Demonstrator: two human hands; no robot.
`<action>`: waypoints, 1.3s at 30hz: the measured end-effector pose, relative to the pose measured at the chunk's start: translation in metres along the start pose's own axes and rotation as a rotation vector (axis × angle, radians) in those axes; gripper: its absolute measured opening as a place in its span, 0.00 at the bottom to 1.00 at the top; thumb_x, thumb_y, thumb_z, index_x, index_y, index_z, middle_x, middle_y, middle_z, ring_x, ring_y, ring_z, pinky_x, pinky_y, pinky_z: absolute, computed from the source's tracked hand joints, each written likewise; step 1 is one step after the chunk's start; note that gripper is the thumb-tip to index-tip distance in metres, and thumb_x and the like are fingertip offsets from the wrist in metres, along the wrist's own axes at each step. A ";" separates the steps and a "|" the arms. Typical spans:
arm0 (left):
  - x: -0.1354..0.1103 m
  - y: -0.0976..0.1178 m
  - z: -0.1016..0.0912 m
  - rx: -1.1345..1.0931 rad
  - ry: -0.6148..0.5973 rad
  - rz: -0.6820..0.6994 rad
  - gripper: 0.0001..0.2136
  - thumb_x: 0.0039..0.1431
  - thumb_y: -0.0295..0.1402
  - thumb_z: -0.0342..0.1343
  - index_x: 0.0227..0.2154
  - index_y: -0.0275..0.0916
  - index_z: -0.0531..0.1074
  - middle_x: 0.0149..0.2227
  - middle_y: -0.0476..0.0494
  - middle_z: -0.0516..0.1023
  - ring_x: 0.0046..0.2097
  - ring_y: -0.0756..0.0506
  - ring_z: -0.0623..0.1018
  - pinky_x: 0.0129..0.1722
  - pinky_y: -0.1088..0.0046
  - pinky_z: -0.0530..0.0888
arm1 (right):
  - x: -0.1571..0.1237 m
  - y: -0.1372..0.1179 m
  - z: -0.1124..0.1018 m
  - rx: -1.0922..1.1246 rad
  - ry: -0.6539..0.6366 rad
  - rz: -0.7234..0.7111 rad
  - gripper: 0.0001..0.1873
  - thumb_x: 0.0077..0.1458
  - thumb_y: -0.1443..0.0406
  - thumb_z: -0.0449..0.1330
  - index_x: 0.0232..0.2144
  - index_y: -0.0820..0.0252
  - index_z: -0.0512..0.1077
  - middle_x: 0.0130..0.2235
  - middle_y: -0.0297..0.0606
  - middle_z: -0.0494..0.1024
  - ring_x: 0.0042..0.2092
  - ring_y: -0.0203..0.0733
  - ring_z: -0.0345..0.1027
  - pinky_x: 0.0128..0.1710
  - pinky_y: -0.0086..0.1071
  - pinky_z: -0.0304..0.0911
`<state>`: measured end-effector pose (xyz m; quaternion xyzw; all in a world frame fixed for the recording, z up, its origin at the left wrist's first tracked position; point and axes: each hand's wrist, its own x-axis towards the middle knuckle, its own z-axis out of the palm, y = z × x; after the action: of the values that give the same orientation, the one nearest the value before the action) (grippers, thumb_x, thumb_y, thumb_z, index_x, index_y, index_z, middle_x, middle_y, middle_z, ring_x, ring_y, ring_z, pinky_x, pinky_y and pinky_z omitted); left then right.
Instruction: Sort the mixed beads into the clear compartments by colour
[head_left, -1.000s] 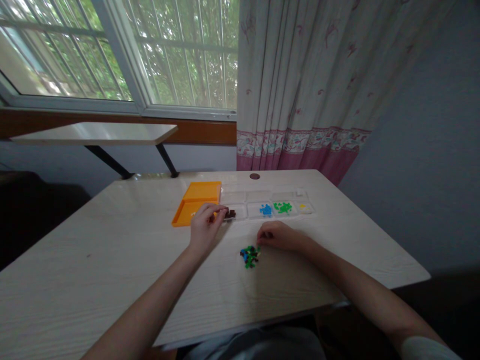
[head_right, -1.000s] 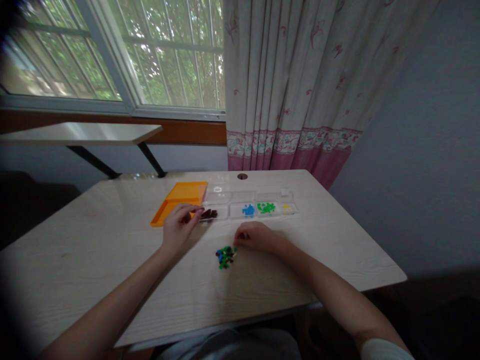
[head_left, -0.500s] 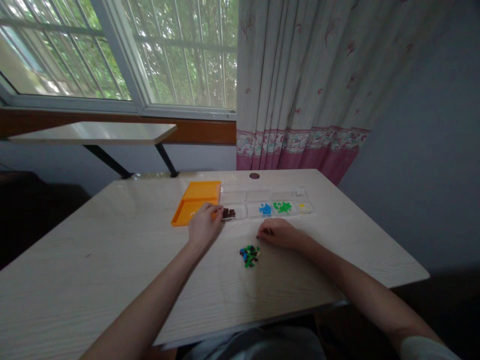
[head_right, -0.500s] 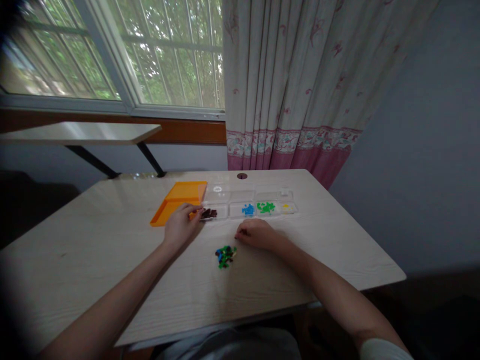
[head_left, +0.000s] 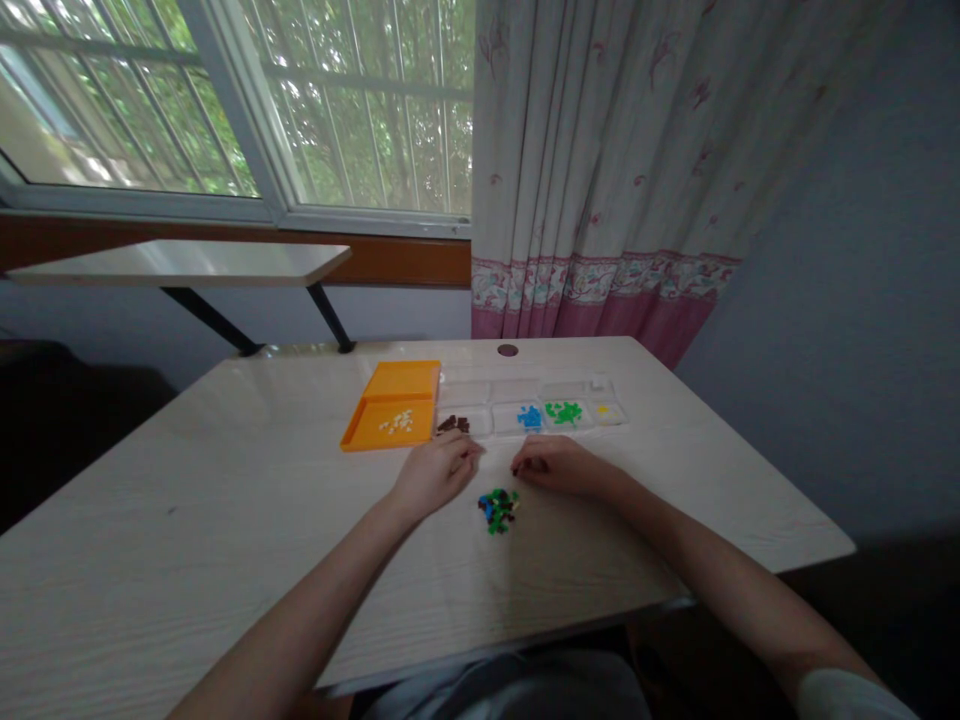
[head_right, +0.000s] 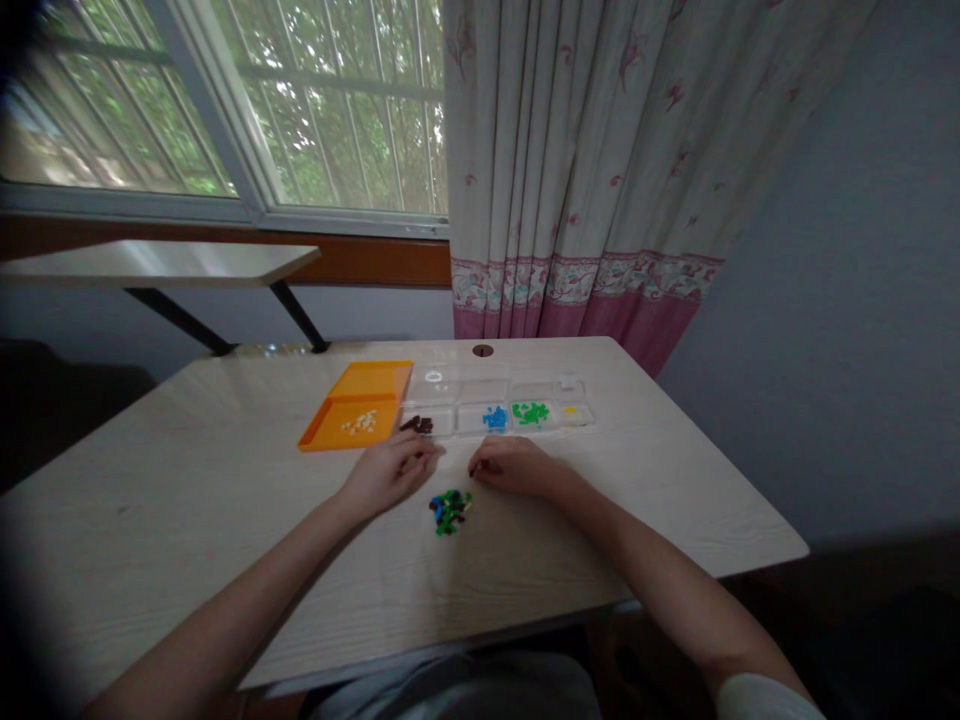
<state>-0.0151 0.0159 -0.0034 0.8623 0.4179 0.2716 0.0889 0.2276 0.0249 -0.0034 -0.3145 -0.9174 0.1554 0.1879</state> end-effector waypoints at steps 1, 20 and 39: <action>0.000 0.003 0.002 -0.019 -0.020 0.018 0.09 0.57 0.30 0.47 0.34 0.40 0.73 0.35 0.46 0.74 0.37 0.48 0.74 0.36 0.76 0.69 | 0.000 0.000 0.000 -0.008 0.005 0.009 0.07 0.50 0.70 0.57 0.33 0.60 0.73 0.30 0.34 0.73 0.31 0.34 0.65 0.32 0.24 0.59; -0.001 0.021 0.010 -0.163 0.034 0.088 0.05 0.54 0.30 0.52 0.33 0.39 0.72 0.32 0.46 0.74 0.35 0.49 0.73 0.34 0.76 0.69 | 0.007 -0.013 0.013 0.061 0.283 -0.045 0.09 0.53 0.60 0.58 0.31 0.61 0.73 0.28 0.35 0.74 0.27 0.32 0.64 0.27 0.23 0.59; 0.000 0.010 -0.009 -0.165 0.344 0.034 0.04 0.53 0.29 0.54 0.31 0.37 0.72 0.32 0.44 0.72 0.34 0.50 0.72 0.34 0.76 0.70 | 0.000 -0.016 -0.001 0.100 -0.155 -0.056 0.09 0.47 0.71 0.57 0.33 0.61 0.74 0.31 0.34 0.73 0.26 0.29 0.64 0.29 0.22 0.60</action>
<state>-0.0134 0.0093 0.0076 0.8000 0.3887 0.4497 0.0819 0.2196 0.0127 0.0037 -0.2661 -0.9287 0.2196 0.1362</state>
